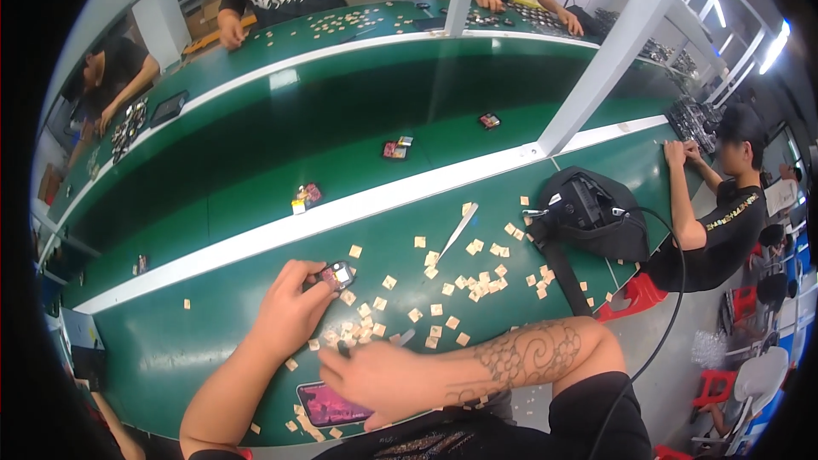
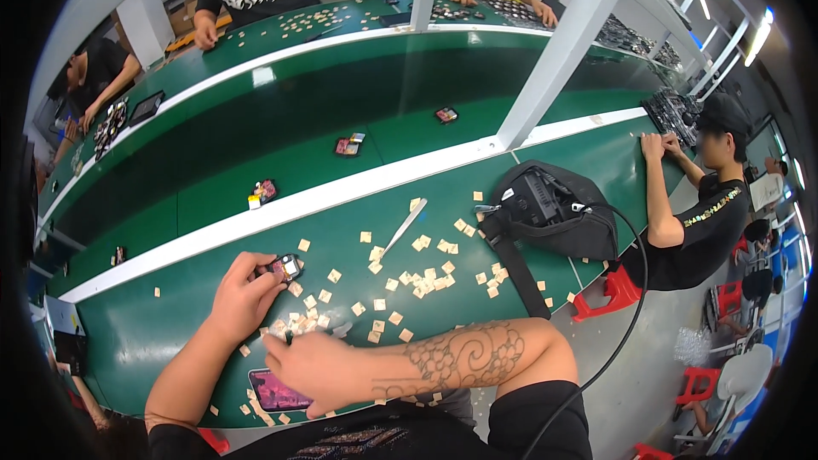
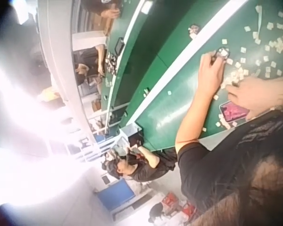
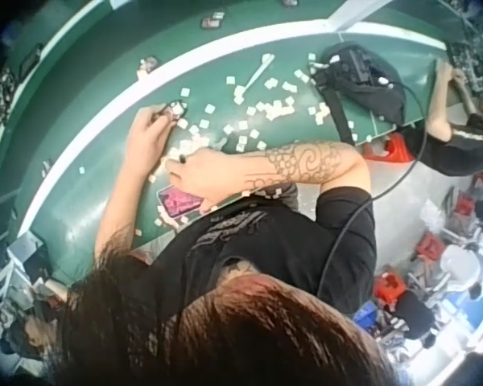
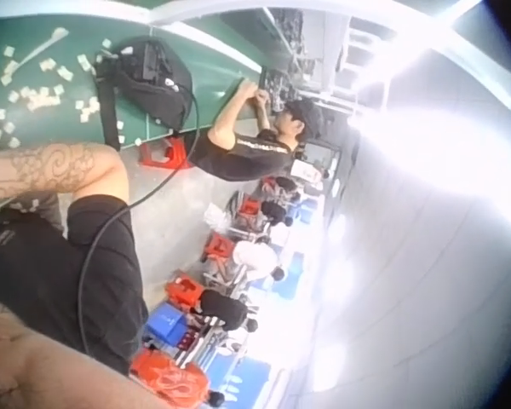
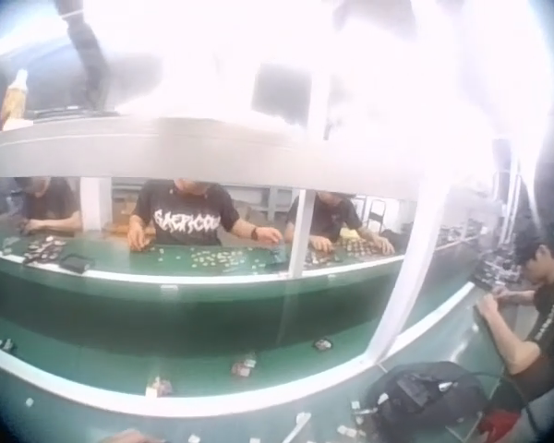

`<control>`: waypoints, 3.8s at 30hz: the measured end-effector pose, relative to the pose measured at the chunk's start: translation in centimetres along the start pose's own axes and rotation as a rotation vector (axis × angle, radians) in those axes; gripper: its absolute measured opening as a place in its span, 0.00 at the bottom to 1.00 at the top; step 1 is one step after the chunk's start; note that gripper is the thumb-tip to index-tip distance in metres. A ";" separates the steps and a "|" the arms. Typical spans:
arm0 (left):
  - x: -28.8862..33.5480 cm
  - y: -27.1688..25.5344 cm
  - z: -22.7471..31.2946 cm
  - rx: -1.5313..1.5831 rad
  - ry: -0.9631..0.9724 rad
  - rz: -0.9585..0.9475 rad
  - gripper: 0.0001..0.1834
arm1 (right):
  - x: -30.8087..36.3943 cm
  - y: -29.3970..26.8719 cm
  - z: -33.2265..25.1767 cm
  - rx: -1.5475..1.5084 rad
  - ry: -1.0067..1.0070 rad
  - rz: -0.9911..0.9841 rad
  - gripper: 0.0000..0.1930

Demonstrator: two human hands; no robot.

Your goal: Assembling small electronic modules by applying stickers and components at a factory workbench.

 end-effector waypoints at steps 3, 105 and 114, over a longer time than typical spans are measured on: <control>-0.9 -0.1 -0.1 -0.060 0.002 0.007 0.13 | 0.1 0.6 -1.3 0.065 -0.018 0.017 0.41; 1.5 -0.6 -0.5 0.127 -0.032 -0.107 0.19 | 0.6 -3.0 11.6 -0.377 0.483 0.301 0.12; 1.7 -0.2 -0.3 -0.014 -0.007 -0.152 0.17 | 0.1 -3.0 10.7 -0.309 0.498 0.334 0.13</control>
Point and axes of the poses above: each hand's wrist, its own x-axis away from the middle knuckle, its own y-axis out of the palm, z = x × y, the point moved 5 cm from there along -x, towards the middle knuckle, and after that the axes turned 15 degrees about x, right-handed, at the moved point
